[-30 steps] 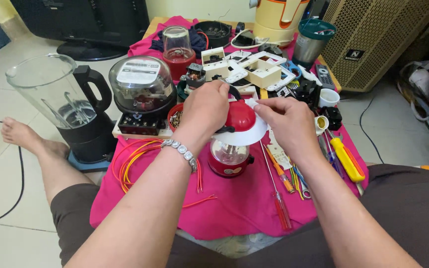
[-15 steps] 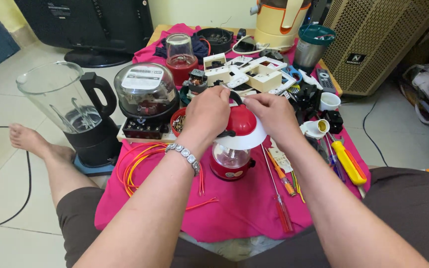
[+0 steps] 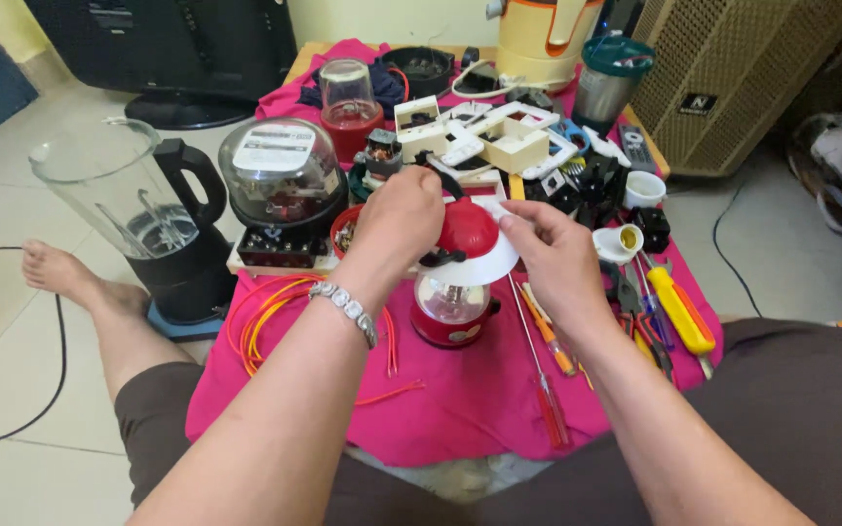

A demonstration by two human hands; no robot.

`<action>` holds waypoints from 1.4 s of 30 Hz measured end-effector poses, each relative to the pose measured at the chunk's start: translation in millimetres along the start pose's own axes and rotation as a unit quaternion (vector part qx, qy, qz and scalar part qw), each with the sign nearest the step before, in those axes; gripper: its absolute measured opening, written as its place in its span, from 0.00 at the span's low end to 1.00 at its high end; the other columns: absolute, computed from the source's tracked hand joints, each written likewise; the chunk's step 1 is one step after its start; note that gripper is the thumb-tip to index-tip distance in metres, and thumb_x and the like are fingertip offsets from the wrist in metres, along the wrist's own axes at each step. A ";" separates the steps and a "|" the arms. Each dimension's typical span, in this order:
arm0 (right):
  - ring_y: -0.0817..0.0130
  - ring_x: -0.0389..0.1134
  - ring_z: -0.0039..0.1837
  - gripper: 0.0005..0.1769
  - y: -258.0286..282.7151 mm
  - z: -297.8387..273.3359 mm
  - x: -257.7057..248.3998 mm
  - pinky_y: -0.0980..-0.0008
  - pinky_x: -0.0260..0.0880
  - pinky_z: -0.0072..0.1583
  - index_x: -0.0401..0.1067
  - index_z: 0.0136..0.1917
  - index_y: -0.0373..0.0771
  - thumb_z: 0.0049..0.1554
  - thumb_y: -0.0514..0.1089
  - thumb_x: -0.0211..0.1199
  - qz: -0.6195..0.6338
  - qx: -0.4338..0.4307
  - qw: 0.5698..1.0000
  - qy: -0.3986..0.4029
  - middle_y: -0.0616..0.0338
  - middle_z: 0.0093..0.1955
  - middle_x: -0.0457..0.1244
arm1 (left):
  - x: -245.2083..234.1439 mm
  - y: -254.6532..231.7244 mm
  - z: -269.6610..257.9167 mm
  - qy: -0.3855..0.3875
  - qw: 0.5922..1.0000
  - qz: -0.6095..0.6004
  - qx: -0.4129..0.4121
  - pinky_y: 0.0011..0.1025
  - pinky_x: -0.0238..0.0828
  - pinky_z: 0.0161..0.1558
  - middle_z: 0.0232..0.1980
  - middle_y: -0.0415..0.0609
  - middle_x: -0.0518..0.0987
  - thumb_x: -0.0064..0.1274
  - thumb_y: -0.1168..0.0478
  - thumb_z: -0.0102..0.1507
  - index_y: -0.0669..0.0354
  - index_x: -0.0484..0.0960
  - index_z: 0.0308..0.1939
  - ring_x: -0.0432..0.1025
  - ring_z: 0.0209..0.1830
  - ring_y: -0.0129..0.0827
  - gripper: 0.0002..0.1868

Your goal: The person assembles a red and white electric appliance, likely a blender or mixer, by attaching a white plastic ring to the top of the red base. They then secure the clear glass jar onto the base and tighten the components by hand.

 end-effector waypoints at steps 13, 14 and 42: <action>0.70 0.68 0.47 0.15 0.3 38.3 0.7 0.66 0.73 0.50 0.81 0.59 0.43 0.58 0.45 0.66 -0.040 0.003 0.995 0.091 0.54 0.43 0.71 | -0.4 -23.8 -37.3 -0.025 0.963 -0.185 0.195 0.49 0.47 0.76 0.66 0.64 0.69 0.39 0.43 0.66 0.54 0.81 0.57 0.56 0.76 0.60 0.26; 0.67 0.70 0.49 0.15 0.7 34.8 -1.4 0.63 0.73 0.52 0.82 0.58 0.49 0.59 0.48 0.66 -0.081 -0.011 0.993 0.080 0.56 0.45 0.71 | 0.3 -21.2 -41.0 -0.058 0.952 -0.214 0.211 0.47 0.46 0.76 0.59 0.64 0.74 0.35 0.47 0.67 0.57 0.82 0.51 0.58 0.74 0.57 0.24; 0.53 0.71 0.63 0.20 39.0 -38.2 -30.7 0.54 0.70 0.61 0.79 0.63 0.57 0.59 0.45 0.60 -0.246 -0.077 0.966 0.027 0.63 0.60 0.72 | 15.9 -28.5 -69.6 -0.190 0.948 -0.232 0.109 0.53 0.59 0.66 0.59 0.55 0.72 0.28 0.45 0.69 0.51 0.78 0.41 0.61 0.73 0.56 0.23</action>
Point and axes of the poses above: each hand's wrist, its own z-axis towards the middle knuckle, its own x-axis out of the palm, y = z × x, the point moved 5 cm from there along z, towards the middle knuckle
